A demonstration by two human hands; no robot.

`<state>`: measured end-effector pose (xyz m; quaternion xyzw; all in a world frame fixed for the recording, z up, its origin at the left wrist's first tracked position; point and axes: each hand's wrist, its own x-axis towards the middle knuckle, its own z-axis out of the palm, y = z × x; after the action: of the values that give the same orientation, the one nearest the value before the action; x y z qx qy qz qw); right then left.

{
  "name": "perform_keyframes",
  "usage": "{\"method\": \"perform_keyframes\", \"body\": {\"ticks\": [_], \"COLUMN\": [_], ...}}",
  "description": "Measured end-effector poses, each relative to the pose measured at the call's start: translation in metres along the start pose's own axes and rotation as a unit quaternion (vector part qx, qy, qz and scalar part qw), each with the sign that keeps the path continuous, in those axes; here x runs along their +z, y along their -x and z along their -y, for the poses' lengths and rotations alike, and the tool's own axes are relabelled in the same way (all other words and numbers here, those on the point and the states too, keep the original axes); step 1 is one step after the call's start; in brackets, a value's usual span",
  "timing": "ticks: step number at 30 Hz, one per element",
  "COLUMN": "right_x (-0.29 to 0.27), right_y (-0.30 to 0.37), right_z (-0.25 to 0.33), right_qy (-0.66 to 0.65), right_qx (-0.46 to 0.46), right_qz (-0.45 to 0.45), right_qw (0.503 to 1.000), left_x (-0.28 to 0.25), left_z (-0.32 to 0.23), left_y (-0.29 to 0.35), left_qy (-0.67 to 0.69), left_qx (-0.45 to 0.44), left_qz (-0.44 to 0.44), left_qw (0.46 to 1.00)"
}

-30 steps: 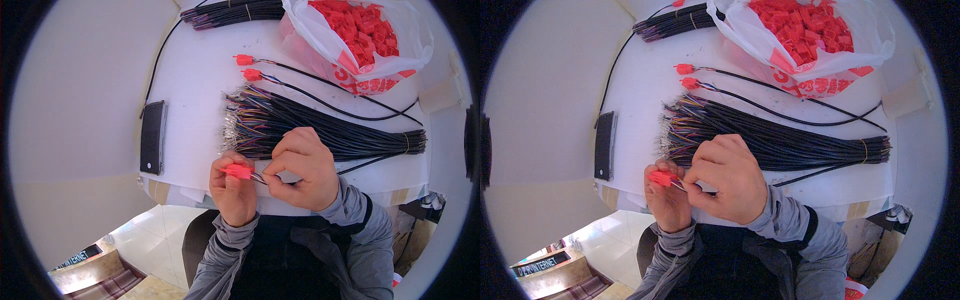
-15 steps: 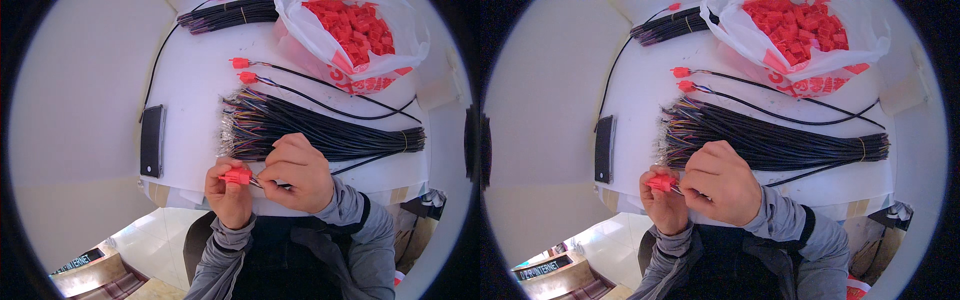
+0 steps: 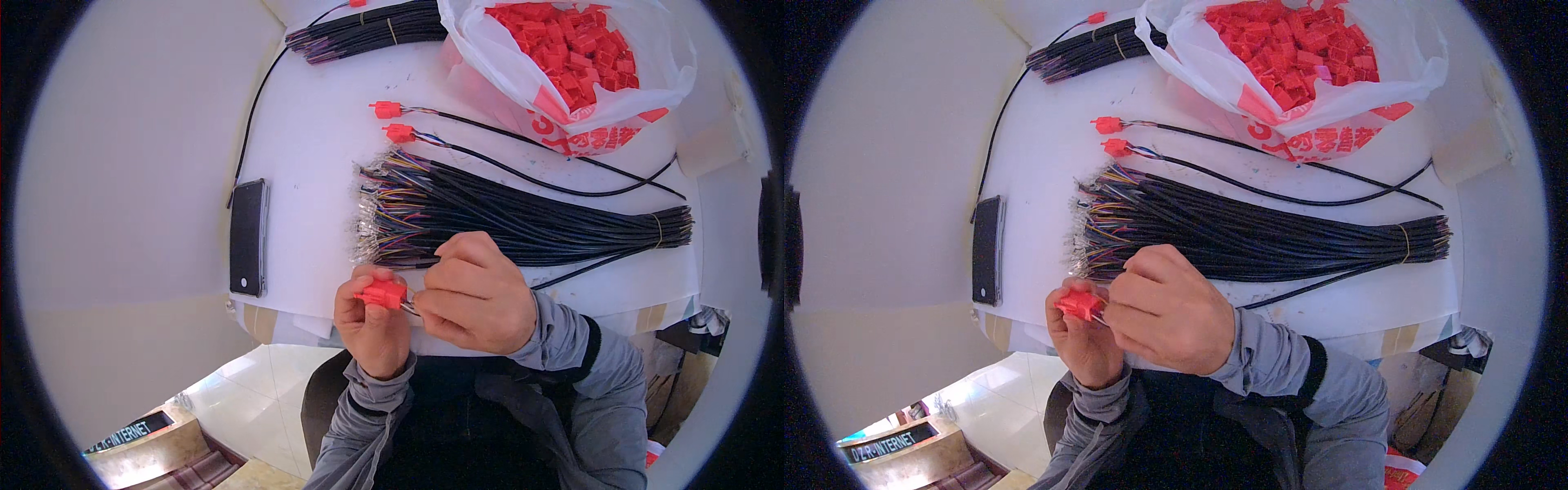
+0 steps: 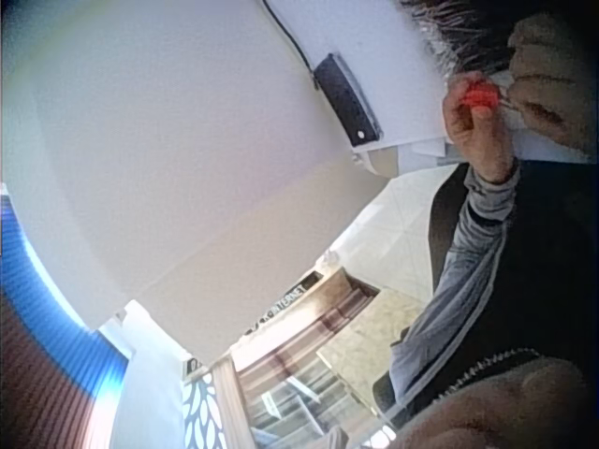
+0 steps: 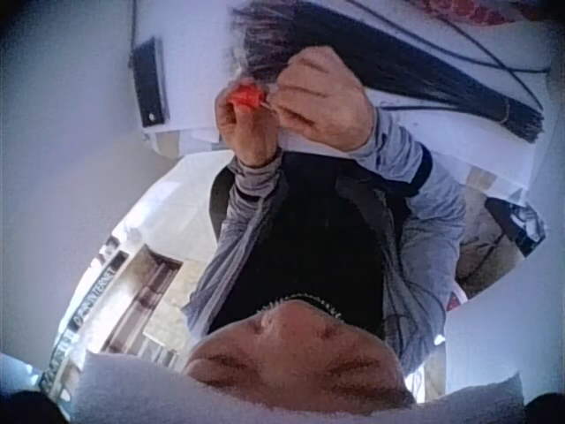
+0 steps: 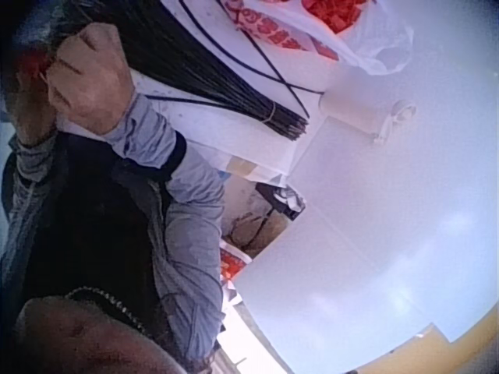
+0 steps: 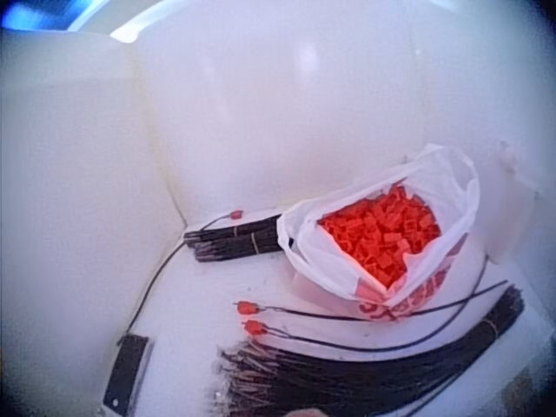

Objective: The recorder is shown assembling red plastic electrical connectors onto the ends of wire bundles at a workstation.

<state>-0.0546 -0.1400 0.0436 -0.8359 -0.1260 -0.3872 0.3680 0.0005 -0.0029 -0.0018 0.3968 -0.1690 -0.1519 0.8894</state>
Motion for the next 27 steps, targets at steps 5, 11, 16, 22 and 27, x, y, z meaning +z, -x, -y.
{"method": "perform_keyframes", "body": {"ticks": [5,11,16,22,27], "right_x": [-0.001,0.000,-0.002,-0.009,-0.009], "right_y": [-0.001,-0.001,-0.001,-0.007,-0.005], "right_z": [0.001,0.002,-0.002,-0.001,-0.002], "right_qy": [-0.002,0.001,-0.009,-0.044,-0.037], "right_qx": [0.005,0.008,0.023,0.105,0.094], "right_qz": [-0.007,0.000,0.012,0.023,0.027], "right_qw": [1.000,1.000,1.000,0.993,0.995], "left_x": [-0.001,0.000,-0.001,-0.001,0.000], "left_z": [0.002,0.003,0.003,0.001,0.002], "left_y": [-0.001,0.002,0.000,-0.001,-0.003], "left_qy": [0.015,0.017,-0.023,-0.021,-0.010], "left_qx": [-0.002,0.008,0.033,0.025,0.032], "left_qz": [-0.006,0.000,0.012,-0.013,-0.001], "left_qw": [1.000,1.000,0.999,0.999,0.999]}}
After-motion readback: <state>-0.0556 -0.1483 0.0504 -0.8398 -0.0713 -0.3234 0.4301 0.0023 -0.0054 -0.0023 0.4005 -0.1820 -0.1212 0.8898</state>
